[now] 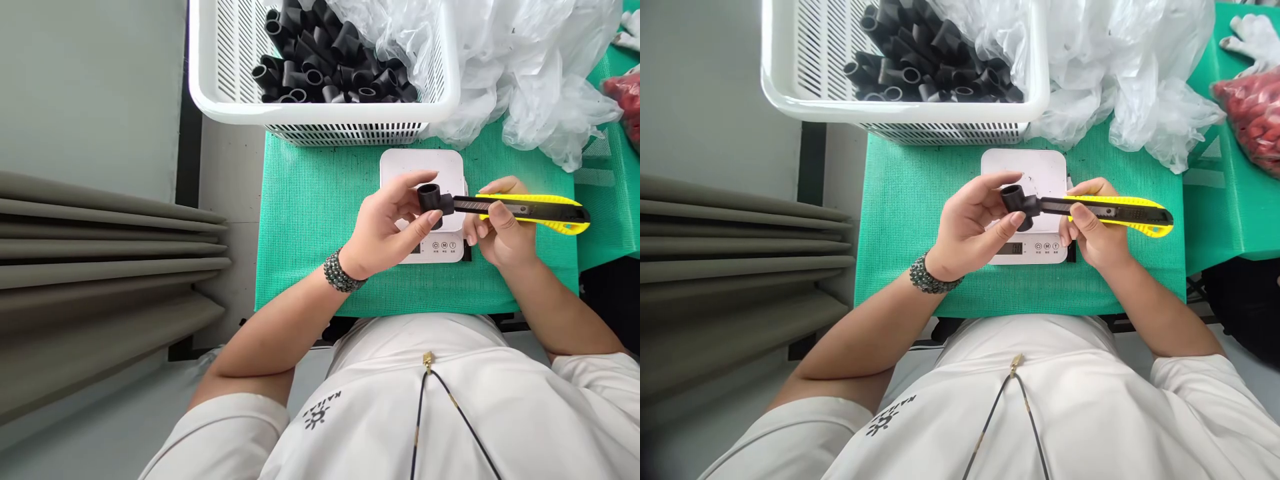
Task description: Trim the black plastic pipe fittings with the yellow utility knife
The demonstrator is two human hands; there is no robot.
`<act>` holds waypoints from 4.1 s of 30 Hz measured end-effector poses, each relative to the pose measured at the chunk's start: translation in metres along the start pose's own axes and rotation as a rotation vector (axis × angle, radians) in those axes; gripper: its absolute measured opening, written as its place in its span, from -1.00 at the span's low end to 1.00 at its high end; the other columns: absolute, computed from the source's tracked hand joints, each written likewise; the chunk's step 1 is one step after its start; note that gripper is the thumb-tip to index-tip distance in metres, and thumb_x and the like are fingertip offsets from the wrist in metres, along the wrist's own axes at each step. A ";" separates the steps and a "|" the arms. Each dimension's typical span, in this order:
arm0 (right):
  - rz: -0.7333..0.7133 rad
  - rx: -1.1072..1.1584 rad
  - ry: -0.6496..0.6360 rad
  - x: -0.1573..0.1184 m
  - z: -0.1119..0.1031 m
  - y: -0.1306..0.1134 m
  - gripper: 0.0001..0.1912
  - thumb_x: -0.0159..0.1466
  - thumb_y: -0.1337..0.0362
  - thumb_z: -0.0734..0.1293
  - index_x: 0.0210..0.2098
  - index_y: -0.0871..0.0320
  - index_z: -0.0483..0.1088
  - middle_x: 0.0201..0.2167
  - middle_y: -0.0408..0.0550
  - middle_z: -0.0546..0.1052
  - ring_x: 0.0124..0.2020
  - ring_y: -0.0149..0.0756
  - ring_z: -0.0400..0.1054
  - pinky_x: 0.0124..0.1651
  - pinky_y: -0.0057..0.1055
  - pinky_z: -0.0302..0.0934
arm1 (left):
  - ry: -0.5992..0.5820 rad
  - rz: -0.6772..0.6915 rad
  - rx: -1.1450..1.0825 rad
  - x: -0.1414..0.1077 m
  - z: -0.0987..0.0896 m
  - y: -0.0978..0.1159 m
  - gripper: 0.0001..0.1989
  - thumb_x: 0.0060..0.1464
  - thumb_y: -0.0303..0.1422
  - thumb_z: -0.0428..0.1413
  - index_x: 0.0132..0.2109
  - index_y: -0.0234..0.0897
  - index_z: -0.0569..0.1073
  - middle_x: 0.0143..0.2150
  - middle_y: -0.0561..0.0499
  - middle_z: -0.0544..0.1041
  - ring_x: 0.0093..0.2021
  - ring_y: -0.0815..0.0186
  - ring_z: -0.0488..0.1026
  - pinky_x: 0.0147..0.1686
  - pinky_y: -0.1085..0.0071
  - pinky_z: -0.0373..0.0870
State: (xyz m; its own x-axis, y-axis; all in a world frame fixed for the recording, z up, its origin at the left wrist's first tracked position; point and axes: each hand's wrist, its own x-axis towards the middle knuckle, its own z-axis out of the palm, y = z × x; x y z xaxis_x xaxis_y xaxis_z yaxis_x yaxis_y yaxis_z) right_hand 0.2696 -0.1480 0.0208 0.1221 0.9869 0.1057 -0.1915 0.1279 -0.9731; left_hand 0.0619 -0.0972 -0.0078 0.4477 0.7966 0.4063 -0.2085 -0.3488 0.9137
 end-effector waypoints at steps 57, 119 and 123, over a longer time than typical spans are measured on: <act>-0.027 -0.161 -0.036 -0.028 0.009 -0.005 -0.71 0.32 0.01 0.59 -0.15 -0.03 0.51 -0.45 -0.18 0.67 -0.54 -0.26 0.57 -0.46 -0.31 0.50 | -0.103 -0.220 -0.038 0.000 -0.007 0.028 -0.49 0.43 0.08 0.14 0.27 -0.17 0.51 -0.40 0.08 0.56 -0.59 0.40 0.47 -0.58 0.43 0.43; 0.230 0.038 0.114 0.002 -0.001 -0.011 -0.45 0.22 -0.25 0.56 -0.39 0.06 0.36 -0.53 -0.17 0.56 -0.69 -0.47 0.19 -0.73 -0.51 -0.09 | 0.040 0.312 0.577 0.005 -0.008 0.020 -0.63 0.44 -0.05 0.15 0.09 -0.26 0.55 -0.15 -0.08 0.65 -0.19 0.25 0.61 -0.19 0.34 0.56; 0.235 0.082 0.001 0.004 -0.007 -0.014 -0.25 0.15 -0.54 0.41 -0.44 0.05 0.33 -0.61 -0.19 0.43 -0.73 -0.47 0.09 -0.74 -0.47 -0.11 | 0.039 0.320 0.566 0.005 -0.007 0.020 -0.64 0.45 -0.07 0.16 0.10 -0.27 0.55 -0.13 -0.09 0.66 -0.18 0.26 0.62 -0.18 0.35 0.56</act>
State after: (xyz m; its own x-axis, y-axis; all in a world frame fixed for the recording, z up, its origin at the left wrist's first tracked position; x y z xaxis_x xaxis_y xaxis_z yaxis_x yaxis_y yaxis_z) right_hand 0.2791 -0.1469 0.0334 0.0662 0.9903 -0.1218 -0.2927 -0.0975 -0.9512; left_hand 0.0539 -0.0970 0.0129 0.4051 0.6242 0.6681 0.1692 -0.7693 0.6161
